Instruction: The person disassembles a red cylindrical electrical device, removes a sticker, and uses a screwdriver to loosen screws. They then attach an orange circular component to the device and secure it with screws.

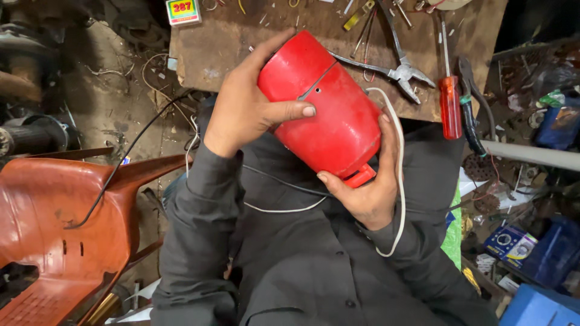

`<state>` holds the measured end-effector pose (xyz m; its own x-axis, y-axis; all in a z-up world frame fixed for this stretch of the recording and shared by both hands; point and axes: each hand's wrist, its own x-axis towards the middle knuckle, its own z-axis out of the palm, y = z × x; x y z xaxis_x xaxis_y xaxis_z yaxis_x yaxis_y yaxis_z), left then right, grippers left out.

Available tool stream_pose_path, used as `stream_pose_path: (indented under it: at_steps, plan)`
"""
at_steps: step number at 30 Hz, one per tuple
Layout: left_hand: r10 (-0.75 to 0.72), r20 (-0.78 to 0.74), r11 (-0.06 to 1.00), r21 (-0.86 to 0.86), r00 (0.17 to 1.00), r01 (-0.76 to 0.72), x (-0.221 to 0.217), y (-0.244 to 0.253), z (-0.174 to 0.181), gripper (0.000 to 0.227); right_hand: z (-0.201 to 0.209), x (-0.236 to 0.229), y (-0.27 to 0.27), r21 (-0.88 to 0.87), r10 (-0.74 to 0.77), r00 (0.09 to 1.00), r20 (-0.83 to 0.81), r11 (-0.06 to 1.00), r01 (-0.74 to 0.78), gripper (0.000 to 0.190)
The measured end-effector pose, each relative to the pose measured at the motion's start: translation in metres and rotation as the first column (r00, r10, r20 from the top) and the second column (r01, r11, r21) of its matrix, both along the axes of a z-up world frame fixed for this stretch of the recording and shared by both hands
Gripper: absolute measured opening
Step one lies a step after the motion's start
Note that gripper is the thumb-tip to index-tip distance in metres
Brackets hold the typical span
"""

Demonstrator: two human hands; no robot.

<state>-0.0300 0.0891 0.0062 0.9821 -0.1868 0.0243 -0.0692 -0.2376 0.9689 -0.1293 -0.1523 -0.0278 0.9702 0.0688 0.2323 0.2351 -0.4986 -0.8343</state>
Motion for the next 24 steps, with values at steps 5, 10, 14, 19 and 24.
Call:
stream_pose_path:
  at_steps: [5, 10, 14, 19, 24]
  plan:
    - [-0.008, -0.006, 1.000, -0.028, 1.000, 0.008, 0.000, 0.000, -0.003, 0.096, 0.004, 0.002, 0.001, -0.036, -0.010, 1.000, -0.006, 0.999, 0.010, 0.114]
    - [-0.006, -0.009, 1.000, -0.029, 1.000, 0.006, -0.001, 0.000, -0.002, 0.094, 0.007, 0.002, 0.002, -0.066, -0.019, 1.000, 0.010, 0.998, 0.020, 0.114]
    - [-0.003, 0.006, 1.000, -0.010, 1.000, 0.003, 0.000, 0.000, -0.002, 0.094, 0.006, 0.002, 0.002, -0.063, -0.012, 1.000, 0.006, 0.998, 0.013, 0.115]
    - [0.009, 0.017, 0.999, 0.032, 1.000, -0.010, 0.001, 0.001, -0.005, 0.096, 0.003, -0.001, -0.001, -0.049, -0.004, 1.000, -0.028, 0.999, 0.002, 0.118]
    - [-0.021, 0.080, 0.998, 0.055, 0.997, 0.017, 0.004, 0.005, -0.009, 0.099, -0.004, 0.001, -0.016, 0.047, 0.104, 0.994, -0.028, 0.994, -0.103, 0.126]
